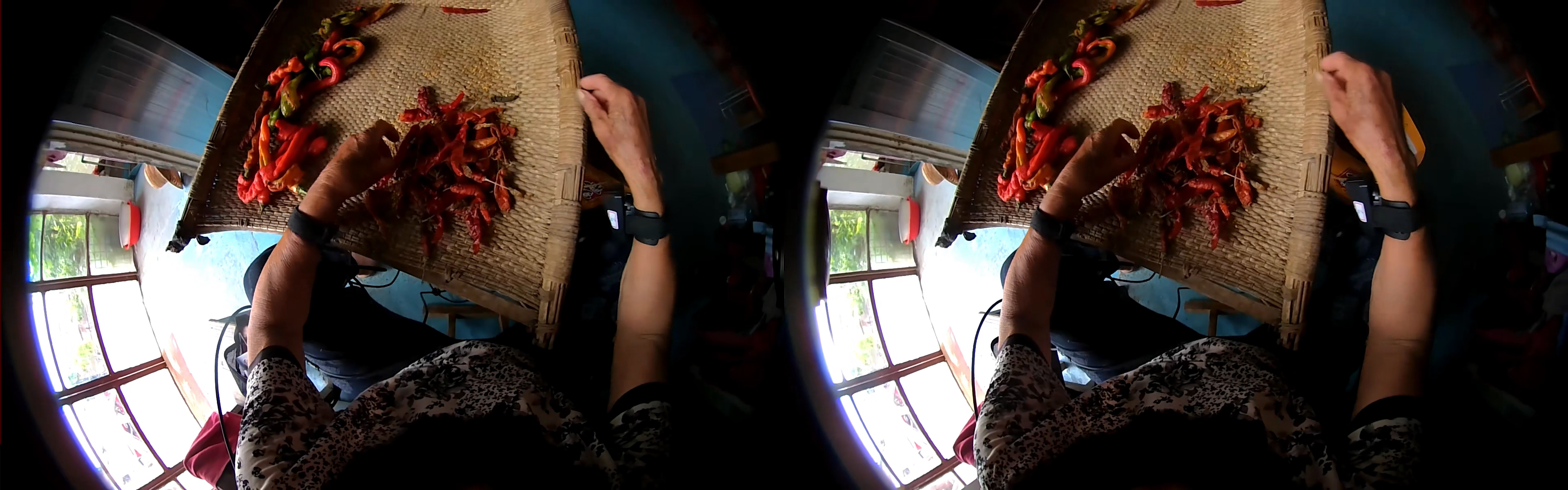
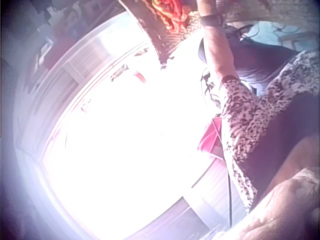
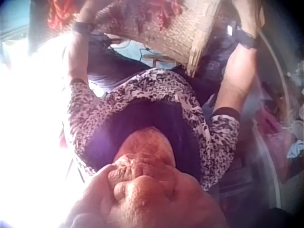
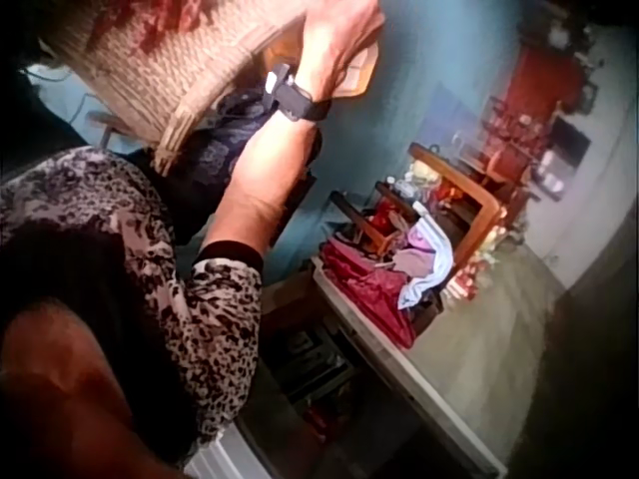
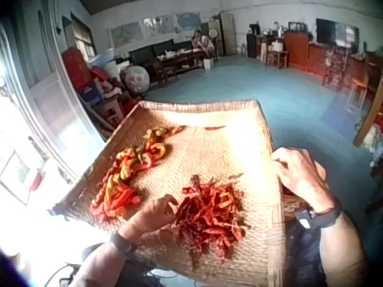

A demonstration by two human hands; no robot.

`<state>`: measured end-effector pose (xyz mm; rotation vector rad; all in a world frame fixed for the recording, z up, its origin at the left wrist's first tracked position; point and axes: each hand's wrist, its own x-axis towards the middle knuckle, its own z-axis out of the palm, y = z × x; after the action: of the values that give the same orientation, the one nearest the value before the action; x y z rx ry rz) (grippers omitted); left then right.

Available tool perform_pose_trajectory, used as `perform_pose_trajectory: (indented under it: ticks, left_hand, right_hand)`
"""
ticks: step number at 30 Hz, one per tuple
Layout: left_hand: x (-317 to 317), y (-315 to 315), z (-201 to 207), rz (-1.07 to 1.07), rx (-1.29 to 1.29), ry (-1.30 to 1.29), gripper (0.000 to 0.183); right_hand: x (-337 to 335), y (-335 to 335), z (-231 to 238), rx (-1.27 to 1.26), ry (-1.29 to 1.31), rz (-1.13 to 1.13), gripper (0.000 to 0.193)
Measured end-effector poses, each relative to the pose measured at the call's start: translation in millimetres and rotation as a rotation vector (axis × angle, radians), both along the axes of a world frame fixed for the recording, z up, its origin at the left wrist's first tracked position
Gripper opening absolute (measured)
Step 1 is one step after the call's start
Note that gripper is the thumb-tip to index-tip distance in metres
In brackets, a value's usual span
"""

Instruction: Removing stems and seeds from dried red chili peppers and placing them into a bag.

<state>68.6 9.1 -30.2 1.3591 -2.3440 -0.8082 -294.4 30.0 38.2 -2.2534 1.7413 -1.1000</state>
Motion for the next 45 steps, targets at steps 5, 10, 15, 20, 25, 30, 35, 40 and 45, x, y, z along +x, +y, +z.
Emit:
perform_pose_trajectory:
  ticks: [5, 10, 15, 20, 25, 30, 35, 40, 45]
  left_hand:
    - [-4.3, -1.7, 26.4, 0.013, 0.204, 0.381, 0.030]
    - [-35.4, 18.7, 42.0, -0.034, 0.319, 0.648, 0.030]
    - [-40.0, 25.5, 37.8, -0.048, 0.280, 0.755, 0.029]
    - [-27.0, 28.8, 51.7, -0.135, 0.131, 0.449, 0.022]
    - [22.2, 30.3, 37.4, -0.332, -0.121, -0.155, 0.023]
    - [23.8, 43.0, 28.9, -0.246, 0.006, -0.301, 0.017]
    - [20.7, 32.4, 30.7, -0.263, -0.062, -0.243, 0.011]
    - [-15.8, 22.6, 41.1, -0.134, 0.015, 0.180, 0.015]
    - [-52.2, 23.7, 41.5, -0.115, 0.099, 0.171, 0.014]
  right_hand:
    - [61.2, -8.1, -15.4, 0.206, -0.159, 0.396, 0.017]
    - [112.9, 5.2, -7.2, 0.539, -0.410, 0.608, 0.035]
    - [123.0, 1.5, -12.7, 0.568, -0.442, 0.536, 0.031]
    - [115.0, -0.8, -23.1, 0.364, -0.421, 0.503, 0.028]
    - [37.0, -17.7, 11.1, -0.105, -0.273, 0.117, 0.027]
    - [-32.8, -18.2, 4.7, -0.005, -0.005, -0.189, 0.024]
    - [-31.0, -0.5, -1.7, 0.093, 0.376, -0.474, 0.030]
    - [32.0, 1.4, -20.5, 0.180, -0.050, 0.232, 0.025]
    - [95.4, 14.5, -28.7, 0.137, 0.029, 0.515, 0.029]
